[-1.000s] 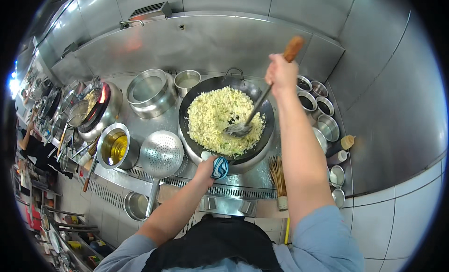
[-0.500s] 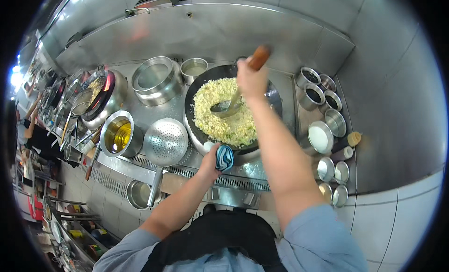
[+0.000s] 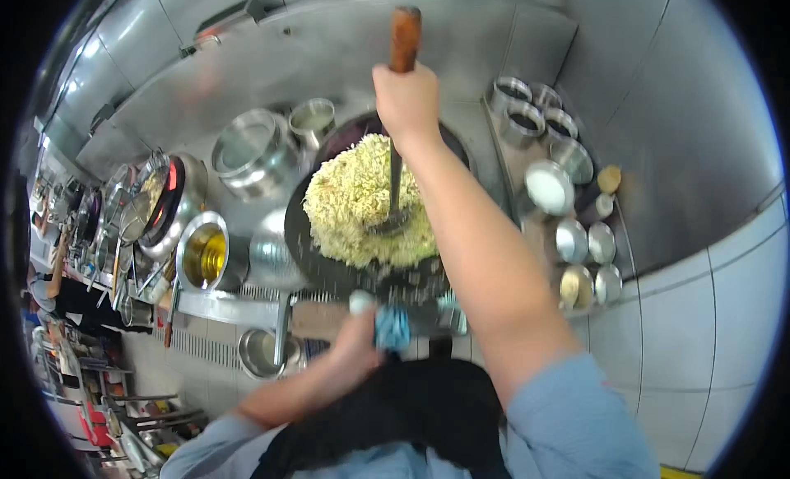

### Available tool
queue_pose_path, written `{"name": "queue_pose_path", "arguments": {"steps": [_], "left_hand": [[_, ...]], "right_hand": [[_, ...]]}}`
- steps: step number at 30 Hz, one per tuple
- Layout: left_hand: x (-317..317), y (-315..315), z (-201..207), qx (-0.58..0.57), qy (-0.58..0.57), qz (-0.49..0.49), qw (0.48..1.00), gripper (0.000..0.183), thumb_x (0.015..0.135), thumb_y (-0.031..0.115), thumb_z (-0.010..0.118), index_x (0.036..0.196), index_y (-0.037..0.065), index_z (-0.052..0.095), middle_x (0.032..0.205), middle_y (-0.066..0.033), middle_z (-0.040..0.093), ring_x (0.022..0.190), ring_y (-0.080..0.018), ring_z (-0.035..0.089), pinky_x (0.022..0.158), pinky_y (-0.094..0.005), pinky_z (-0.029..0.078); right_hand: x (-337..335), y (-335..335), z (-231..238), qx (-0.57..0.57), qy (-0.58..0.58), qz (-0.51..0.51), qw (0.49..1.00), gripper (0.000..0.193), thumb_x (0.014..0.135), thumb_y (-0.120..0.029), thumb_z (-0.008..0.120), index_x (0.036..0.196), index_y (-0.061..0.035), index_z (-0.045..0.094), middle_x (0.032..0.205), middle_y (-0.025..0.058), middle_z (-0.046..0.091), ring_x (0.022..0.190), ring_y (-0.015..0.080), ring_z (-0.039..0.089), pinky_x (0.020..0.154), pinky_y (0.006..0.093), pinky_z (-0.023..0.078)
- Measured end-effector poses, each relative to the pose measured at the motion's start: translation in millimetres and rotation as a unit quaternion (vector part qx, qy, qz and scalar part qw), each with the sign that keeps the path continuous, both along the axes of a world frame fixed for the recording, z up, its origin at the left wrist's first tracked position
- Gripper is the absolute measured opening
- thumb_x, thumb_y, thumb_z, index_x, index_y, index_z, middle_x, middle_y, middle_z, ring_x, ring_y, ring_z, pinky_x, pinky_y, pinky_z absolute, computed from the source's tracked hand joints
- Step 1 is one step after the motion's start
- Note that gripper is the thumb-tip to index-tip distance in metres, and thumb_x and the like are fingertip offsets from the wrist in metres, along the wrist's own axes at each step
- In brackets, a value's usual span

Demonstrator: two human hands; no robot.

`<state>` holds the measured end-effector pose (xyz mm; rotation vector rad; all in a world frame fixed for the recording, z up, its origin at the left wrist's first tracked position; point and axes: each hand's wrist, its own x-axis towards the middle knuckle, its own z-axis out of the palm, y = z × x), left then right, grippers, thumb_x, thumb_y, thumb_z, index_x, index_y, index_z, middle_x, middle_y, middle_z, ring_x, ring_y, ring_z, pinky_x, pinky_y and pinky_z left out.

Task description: The person cooks fried rice by adding rice into a wok with eggs, stir-frying with a ladle, adding chopped cabbage and liquid seasoning from a bottle, and tossing the mixture.

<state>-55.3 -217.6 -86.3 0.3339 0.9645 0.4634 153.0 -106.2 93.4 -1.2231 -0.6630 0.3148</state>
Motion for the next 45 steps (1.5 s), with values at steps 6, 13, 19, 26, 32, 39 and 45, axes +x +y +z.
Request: {"name": "queue_pose_path", "arguments": {"steps": [6,13,19,26,32,39,45], "left_hand": [[8,37,-81,0.140,0.019,-0.041,0.989,0.017,0.094,0.018,0.047,0.106,0.007,0.054,0.088,-0.0082,0.063,0.073,-0.0208,0.065,0.060,-0.0371,0.054],[-22,12,36,0.060,0.061,-0.040,0.995,0.020,0.097,0.017,0.047,0.111,0.006,0.054,0.099,-0.0097,0.063,0.082,-0.0244,0.066,0.069,-0.0434,0.056],[-18,39,-85,0.137,0.075,-0.088,0.984,0.026,0.095,0.030,0.052,0.107,0.007,0.055,0.093,-0.0074,0.063,0.078,-0.0233,0.065,0.063,-0.0408,0.055],[-17,41,18,0.045,0.038,-0.051,0.997,0.018,0.097,0.019,0.046,0.106,0.007,0.056,0.095,-0.0081,0.064,0.082,-0.0233,0.066,0.068,-0.0396,0.056],[-40,7,-62,0.167,0.129,-0.086,0.974,0.031,0.092,0.023,0.053,0.114,0.001,0.055,0.094,-0.0094,0.063,0.080,-0.0216,0.066,0.066,-0.0379,0.056],[-20,56,41,0.052,-0.003,-0.025,0.998,0.019,0.095,0.019,0.049,0.106,0.007,0.057,0.088,-0.0087,0.065,0.075,-0.0214,0.066,0.066,-0.0389,0.056],[-51,16,-74,0.083,0.090,-0.093,0.988,0.021,0.093,0.017,0.052,0.111,0.005,0.053,0.092,-0.0078,0.063,0.078,-0.0201,0.065,0.064,-0.0368,0.055]], "right_hand": [[-3,23,5,0.016,-0.120,-0.092,0.988,0.022,0.078,-0.016,0.057,0.065,0.0019,0.052,0.055,0.0111,0.053,0.051,0.0204,0.052,0.053,0.0381,0.042],[-35,-51,51,0.107,-0.117,0.030,0.987,0.024,0.085,-0.011,0.063,0.067,-0.0091,0.046,0.053,-0.0037,0.041,0.041,0.0073,0.038,0.038,0.0248,0.030],[-16,-14,-11,0.000,-0.181,0.018,0.983,0.021,0.083,-0.011,0.063,0.068,-0.0080,0.049,0.053,-0.0012,0.046,0.047,0.0093,0.046,0.046,0.0255,0.035],[-59,-67,55,0.060,-0.065,0.056,0.994,0.021,0.085,-0.008,0.063,0.072,-0.0099,0.048,0.053,-0.0032,0.042,0.045,0.0081,0.041,0.044,0.0281,0.035],[22,9,18,0.074,-0.066,-0.153,0.983,0.019,0.082,-0.016,0.062,0.071,-0.0053,0.050,0.053,0.0021,0.048,0.042,0.0131,0.047,0.039,0.0303,0.036],[-29,-11,74,0.038,0.017,0.086,0.995,0.021,0.085,-0.013,0.063,0.077,-0.0061,0.045,0.054,-0.0005,0.042,0.039,0.0115,0.039,0.036,0.0291,0.030],[8,22,31,0.088,-0.005,-0.087,0.992,0.021,0.087,-0.015,0.063,0.078,-0.0056,0.046,0.053,0.0007,0.043,0.038,0.0124,0.039,0.037,0.0297,0.033]]}}
